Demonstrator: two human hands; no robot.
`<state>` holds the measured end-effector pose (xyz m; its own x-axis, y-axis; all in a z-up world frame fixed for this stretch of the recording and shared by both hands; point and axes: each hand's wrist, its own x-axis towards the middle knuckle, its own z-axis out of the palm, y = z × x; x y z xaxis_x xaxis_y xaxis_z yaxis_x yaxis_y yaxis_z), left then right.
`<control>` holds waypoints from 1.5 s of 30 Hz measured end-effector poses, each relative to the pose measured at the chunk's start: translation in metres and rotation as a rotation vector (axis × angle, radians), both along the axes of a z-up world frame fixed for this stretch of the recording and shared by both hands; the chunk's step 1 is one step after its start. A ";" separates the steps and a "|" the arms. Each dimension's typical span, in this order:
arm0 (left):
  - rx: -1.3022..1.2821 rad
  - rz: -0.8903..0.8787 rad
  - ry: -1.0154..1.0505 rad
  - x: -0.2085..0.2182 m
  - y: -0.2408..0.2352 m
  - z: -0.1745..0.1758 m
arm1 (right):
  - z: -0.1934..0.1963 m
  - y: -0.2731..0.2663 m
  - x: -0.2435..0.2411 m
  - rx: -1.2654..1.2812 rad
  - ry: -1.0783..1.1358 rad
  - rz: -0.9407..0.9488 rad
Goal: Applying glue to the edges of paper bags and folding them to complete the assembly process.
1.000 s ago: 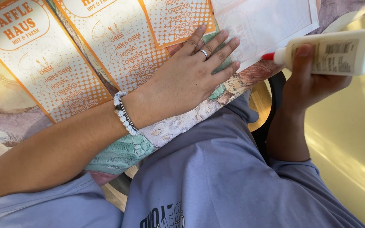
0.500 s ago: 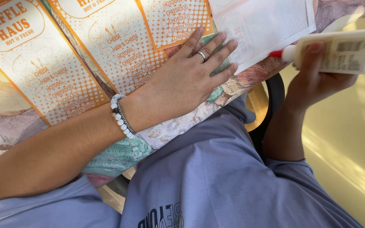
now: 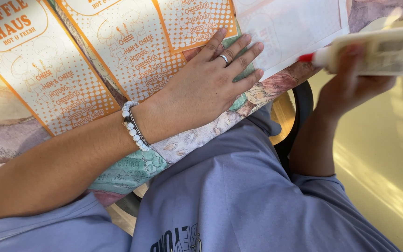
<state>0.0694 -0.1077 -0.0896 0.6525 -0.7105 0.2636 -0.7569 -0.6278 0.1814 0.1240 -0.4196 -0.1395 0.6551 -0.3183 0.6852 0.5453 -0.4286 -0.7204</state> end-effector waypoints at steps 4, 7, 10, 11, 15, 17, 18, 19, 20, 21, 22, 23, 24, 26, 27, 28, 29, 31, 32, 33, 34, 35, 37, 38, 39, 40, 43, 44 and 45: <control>-0.009 0.002 0.000 0.000 0.000 -0.001 | 0.030 0.047 -0.023 -0.052 0.101 0.119; 0.010 -0.007 0.005 0.001 0.001 0.002 | 0.001 -0.012 0.006 -0.151 -0.030 -0.114; 0.023 0.000 0.010 0.000 0.000 0.001 | 0.015 -0.027 0.025 -0.149 -0.019 -0.149; 0.024 0.002 0.011 0.000 0.000 0.000 | 0.014 -0.025 0.023 -0.149 -0.019 -0.146; 0.034 -0.004 0.004 0.000 0.000 0.001 | 0.010 -0.005 0.009 -0.035 0.033 -0.035; 0.031 -0.011 0.009 0.001 0.000 0.002 | 0.011 0.003 0.004 -0.055 -0.004 0.045; 0.030 -0.007 0.011 0.001 0.001 0.003 | 0.013 0.003 0.005 -0.099 -0.015 0.025; 0.025 -0.003 0.015 0.001 0.000 0.003 | 0.016 0.002 0.005 -0.146 -0.025 0.006; 0.024 -0.007 0.017 -0.001 0.001 0.002 | 0.016 -0.006 0.010 -0.148 -0.022 0.002; 0.023 -0.003 0.006 0.000 0.001 0.002 | 0.019 -0.013 0.019 -0.146 -0.024 -0.081; 0.022 0.002 -0.006 0.000 0.001 0.002 | 0.023 -0.021 0.028 -0.143 -0.028 -0.165; 0.018 0.003 -0.008 0.000 0.001 0.003 | 0.022 -0.026 0.033 -0.147 -0.030 -0.164; 0.026 0.003 -0.007 0.001 0.000 0.005 | 0.021 -0.031 0.037 -0.049 0.009 -0.194; 0.040 0.005 -0.004 0.000 0.001 0.006 | 0.013 -0.033 0.036 0.055 0.052 -0.223; 0.038 0.003 0.006 0.001 0.001 0.007 | 0.008 -0.032 0.031 0.014 0.031 -0.138; 0.036 0.001 0.016 0.001 0.001 0.007 | 0.002 -0.030 0.026 -0.026 0.010 -0.054; 0.036 -0.002 0.017 0.001 0.001 0.006 | 0.003 -0.027 0.024 -0.026 0.011 -0.057; 0.026 0.002 0.021 0.001 0.000 0.003 | 0.005 -0.021 0.020 -0.051 -0.050 -0.027; 0.027 -0.001 0.024 0.001 0.000 0.004 | 0.005 -0.028 0.028 -0.050 -0.048 -0.030; 0.032 0.000 0.019 0.001 0.000 0.004 | 0.005 -0.035 0.035 0.024 0.030 -0.220; 0.037 0.001 0.015 0.001 0.000 0.004 | 0.004 -0.042 0.042 0.096 0.103 -0.414; 0.037 -0.001 0.015 0.001 0.001 0.005 | 0.005 -0.045 0.043 0.096 0.103 -0.416; 0.031 -0.001 0.015 0.002 0.002 0.007 | 0.008 -0.049 0.048 0.199 0.066 -0.230; 0.031 -0.001 0.012 0.002 0.002 0.008 | 0.003 -0.049 0.045 0.199 0.063 -0.229; 0.033 -0.002 0.017 0.002 0.002 0.009 | -0.001 -0.048 0.040 0.138 0.058 -0.157; 0.035 -0.003 0.021 0.002 0.002 0.009 | -0.006 -0.048 0.035 0.077 0.052 -0.085; 0.055 -0.007 0.028 0.002 0.002 0.010 | 0.012 -0.036 0.037 0.012 0.018 -0.133; 0.057 -0.009 0.029 0.002 0.002 0.010 | 0.014 -0.036 0.040 0.013 0.020 -0.135; 0.049 -0.009 0.025 0.002 0.002 0.009 | 0.016 -0.034 0.043 0.108 0.044 -0.164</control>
